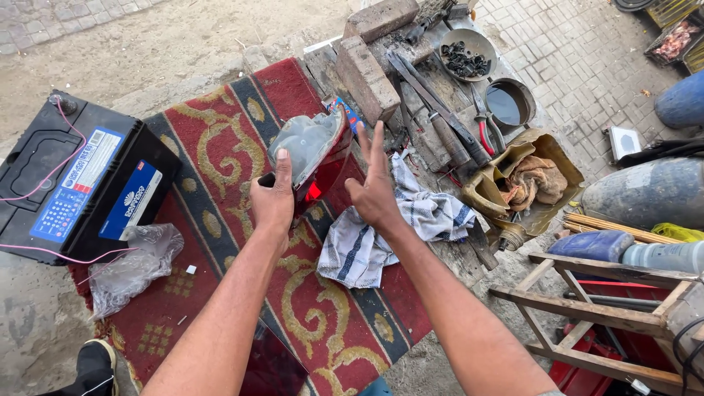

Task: Repairing a car tail light by applying adhesive to the housing and reattaching the lens.

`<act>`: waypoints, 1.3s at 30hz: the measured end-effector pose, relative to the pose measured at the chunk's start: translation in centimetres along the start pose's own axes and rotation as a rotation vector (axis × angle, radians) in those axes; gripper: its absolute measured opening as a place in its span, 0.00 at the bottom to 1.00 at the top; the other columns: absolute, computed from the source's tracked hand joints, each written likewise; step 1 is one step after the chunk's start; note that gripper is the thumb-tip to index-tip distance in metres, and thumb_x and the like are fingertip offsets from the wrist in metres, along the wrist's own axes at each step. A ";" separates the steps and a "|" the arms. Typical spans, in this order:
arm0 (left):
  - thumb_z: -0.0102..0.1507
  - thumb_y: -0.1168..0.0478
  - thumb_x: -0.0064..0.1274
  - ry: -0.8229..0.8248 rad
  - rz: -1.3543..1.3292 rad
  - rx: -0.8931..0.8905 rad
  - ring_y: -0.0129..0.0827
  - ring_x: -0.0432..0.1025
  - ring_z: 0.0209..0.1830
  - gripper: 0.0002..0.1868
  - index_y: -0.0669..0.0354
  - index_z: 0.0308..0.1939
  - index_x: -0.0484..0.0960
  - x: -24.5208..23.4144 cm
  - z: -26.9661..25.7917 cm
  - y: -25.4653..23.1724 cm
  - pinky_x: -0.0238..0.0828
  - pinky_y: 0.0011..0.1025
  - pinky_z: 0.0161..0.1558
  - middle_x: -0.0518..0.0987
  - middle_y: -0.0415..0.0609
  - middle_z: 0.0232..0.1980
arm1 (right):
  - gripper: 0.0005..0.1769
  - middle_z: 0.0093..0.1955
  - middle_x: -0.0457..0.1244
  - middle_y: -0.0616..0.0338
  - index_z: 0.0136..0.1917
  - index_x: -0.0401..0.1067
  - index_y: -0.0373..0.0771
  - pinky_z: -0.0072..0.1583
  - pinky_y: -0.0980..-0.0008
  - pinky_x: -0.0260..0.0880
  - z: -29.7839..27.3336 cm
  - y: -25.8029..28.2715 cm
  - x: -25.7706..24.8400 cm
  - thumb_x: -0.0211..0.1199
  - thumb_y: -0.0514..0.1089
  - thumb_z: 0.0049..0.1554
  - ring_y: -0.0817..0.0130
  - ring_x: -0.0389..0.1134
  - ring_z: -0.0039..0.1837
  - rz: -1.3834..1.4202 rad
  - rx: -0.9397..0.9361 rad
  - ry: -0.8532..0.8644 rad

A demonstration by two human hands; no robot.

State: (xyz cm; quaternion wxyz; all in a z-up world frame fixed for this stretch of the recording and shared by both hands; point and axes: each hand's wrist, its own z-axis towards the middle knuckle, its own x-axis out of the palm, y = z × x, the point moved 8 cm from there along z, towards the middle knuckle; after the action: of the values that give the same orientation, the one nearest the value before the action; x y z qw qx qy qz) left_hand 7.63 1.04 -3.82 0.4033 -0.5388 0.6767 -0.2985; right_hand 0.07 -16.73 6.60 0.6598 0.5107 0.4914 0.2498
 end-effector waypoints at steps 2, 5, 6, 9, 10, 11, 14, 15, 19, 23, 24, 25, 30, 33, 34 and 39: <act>0.57 0.19 0.51 0.006 0.014 -0.007 0.35 0.73 0.43 0.43 0.56 0.47 0.74 -0.4 -0.9 -0.5 0.71 0.37 0.46 0.74 0.46 0.40 | 0.59 0.85 0.35 0.39 0.85 0.23 0.48 0.76 0.27 0.33 0.3 -0.8 0.5 0.50 0.25 0.50 0.31 0.29 0.83 -0.008 0.001 0.012; 0.60 0.20 0.49 0.034 0.021 -0.005 0.36 0.71 0.44 0.42 0.57 0.49 0.73 -0.1 -0.6 -0.5 0.70 0.38 0.46 0.72 0.47 0.41 | 0.61 0.87 0.32 0.45 0.85 0.19 0.48 0.76 0.28 0.32 1.4 -3.4 1.1 0.49 0.25 0.50 0.34 0.27 0.84 -0.057 -0.029 0.031; 0.62 0.22 0.48 0.052 0.014 0.000 0.38 0.70 0.44 0.42 0.60 0.51 0.72 -0.1 -0.4 -0.1 0.69 0.40 0.47 0.72 0.49 0.42 | 0.61 0.88 0.31 0.51 0.85 0.17 0.46 0.77 0.31 0.31 1.7 -4.3 1.6 0.48 0.26 0.51 0.36 0.27 0.85 -0.097 -0.059 0.043; 0.63 0.24 0.47 0.073 -0.010 0.017 0.37 0.68 0.44 0.40 0.60 0.49 0.71 0.2 -0.1 -0.3 0.67 0.39 0.46 0.70 0.48 0.42 | 0.62 0.87 0.32 0.46 0.85 0.19 0.48 0.76 0.27 0.36 1.3 -2.3 2.3 0.48 0.22 0.49 0.30 0.30 0.83 -0.122 -0.078 0.069; 0.63 0.24 0.47 0.072 -0.008 0.015 0.37 0.68 0.44 0.40 0.60 0.49 0.71 0.2 -0.5 -0.5 0.67 0.39 0.46 0.70 0.48 0.42 | 0.62 0.87 0.32 0.46 0.85 0.19 0.48 0.76 0.27 0.36 1.2 -3.3 2.6 0.48 0.22 0.49 0.30 0.30 0.83 -0.120 -0.075 0.070; 0.62 0.23 0.48 0.067 -0.003 -0.001 0.37 0.68 0.46 0.41 0.60 0.50 0.71 0.2 -0.8 -0.6 0.67 0.40 0.48 0.70 0.49 0.43 | 0.62 0.88 0.31 0.51 0.85 0.19 0.46 0.78 0.34 0.34 0.9 -3.7 3.0 0.48 0.24 0.47 0.36 0.29 0.85 -0.171 -0.141 0.072; 0.61 0.23 0.48 0.069 -0.007 -0.007 0.38 0.68 0.48 0.42 0.59 0.51 0.70 -0.1 -1.5 -1.2 0.67 0.41 0.50 0.69 0.49 0.44 | 0.63 0.89 0.30 0.54 0.85 0.21 0.42 0.80 0.41 0.32 -0.2 -3.5 3.8 0.48 0.24 0.45 0.42 0.30 0.86 -0.216 -0.232 0.062; 0.62 0.23 0.48 0.079 -0.017 0.002 0.38 0.67 0.48 0.41 0.60 0.51 0.70 0.0 -1.7 -1.5 0.67 0.41 0.50 0.69 0.49 0.44 | 0.63 0.88 0.31 0.52 0.86 0.24 0.41 0.80 0.42 0.33 -0.6 -3.1 3.9 0.47 0.23 0.43 0.42 0.32 0.86 -0.212 -0.256 0.050; 0.61 0.23 0.49 0.069 -0.020 0.002 0.38 0.68 0.49 0.43 0.60 0.52 0.70 0.1 -0.6 -0.8 0.67 0.42 0.51 0.69 0.50 0.45 | 0.63 0.89 0.31 0.58 0.85 0.23 0.41 0.81 0.53 0.31 -2.4 -3.8 6.0 0.45 0.22 0.42 0.52 0.31 0.86 -0.319 -0.341 0.079; 0.59 0.21 0.50 0.049 -0.017 -0.002 0.38 0.70 0.50 0.45 0.61 0.53 0.71 0.4 0.2 0.1 0.70 0.40 0.47 0.71 0.51 0.46 | 0.64 0.88 0.31 0.58 0.85 0.25 0.42 0.80 0.50 0.30 -4.9 -3.6 7.9 0.46 0.22 0.41 0.52 0.30 0.86 -0.325 -0.384 0.095; 0.58 0.21 0.52 0.026 -0.034 0.000 0.39 0.72 0.49 0.46 0.61 0.52 0.72 0.4 0.7 0.5 0.74 0.38 0.40 0.73 0.51 0.45 | 0.64 0.89 0.31 0.60 0.85 0.24 0.41 0.81 0.52 0.29 -5.4 -3.5 8.3 0.46 0.22 0.41 0.54 0.29 0.87 -0.341 -0.402 0.097; 0.58 0.21 0.52 0.027 -0.033 0.001 0.39 0.72 0.49 0.46 0.61 0.52 0.72 0.7 1.4 1.1 0.74 0.38 0.40 0.73 0.51 0.45 | 0.64 0.89 0.31 0.60 0.85 0.24 0.41 0.81 0.52 0.29 -5.9 -2.9 8.5 0.46 0.22 0.41 0.54 0.29 0.87 -0.341 -0.403 0.096; 0.55 0.19 0.54 -0.025 0.004 0.002 0.42 0.76 0.44 0.47 0.60 0.51 0.75 0.3 2.9 2.6 0.76 0.40 0.28 0.78 0.53 0.44 | 0.63 0.87 0.38 0.52 0.85 0.31 0.39 0.80 0.42 0.26 -7.3 0.7 7.1 0.46 0.21 0.39 0.42 0.31 0.85 0.030 -0.278 0.100; 0.58 0.19 0.51 0.016 -0.017 0.022 0.41 0.74 0.42 0.49 0.64 0.55 0.73 0.5 2.5 2.1 0.76 0.37 0.28 0.75 0.55 0.45 | 0.60 0.88 0.36 0.58 0.85 0.25 0.43 0.82 0.44 0.27 -4.2 3.0 2.9 0.46 0.23 0.45 0.47 0.30 0.87 -0.049 -0.330 0.033; 0.58 0.19 0.51 0.019 -0.018 0.019 0.41 0.74 0.42 0.49 0.64 0.55 0.73 0.5 2.5 2.3 0.76 0.37 0.28 0.75 0.55 0.45 | 0.60 0.88 0.36 0.58 0.85 0.25 0.43 0.82 0.44 0.27 -2.9 1.6 2.7 0.46 0.23 0.45 0.47 0.30 0.87 -0.052 -0.327 0.034; 0.61 0.20 0.47 0.033 0.011 -0.005 0.42 0.71 0.50 0.48 0.63 0.57 0.71 0.1 -0.1 -0.1 0.74 0.39 0.43 0.73 0.53 0.49 | 0.60 0.89 0.34 0.58 0.86 0.25 0.40 0.82 0.46 0.30 0.0 -1.5 3.2 0.46 0.26 0.46 0.45 0.30 0.87 -0.747 -0.502 0.046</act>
State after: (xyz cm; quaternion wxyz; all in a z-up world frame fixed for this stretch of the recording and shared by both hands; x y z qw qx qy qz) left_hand 7.60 0.91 -3.76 0.3924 -0.5310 0.6870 -0.3034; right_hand 1.05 -14.62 3.97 0.7972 0.1168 0.5806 0.1171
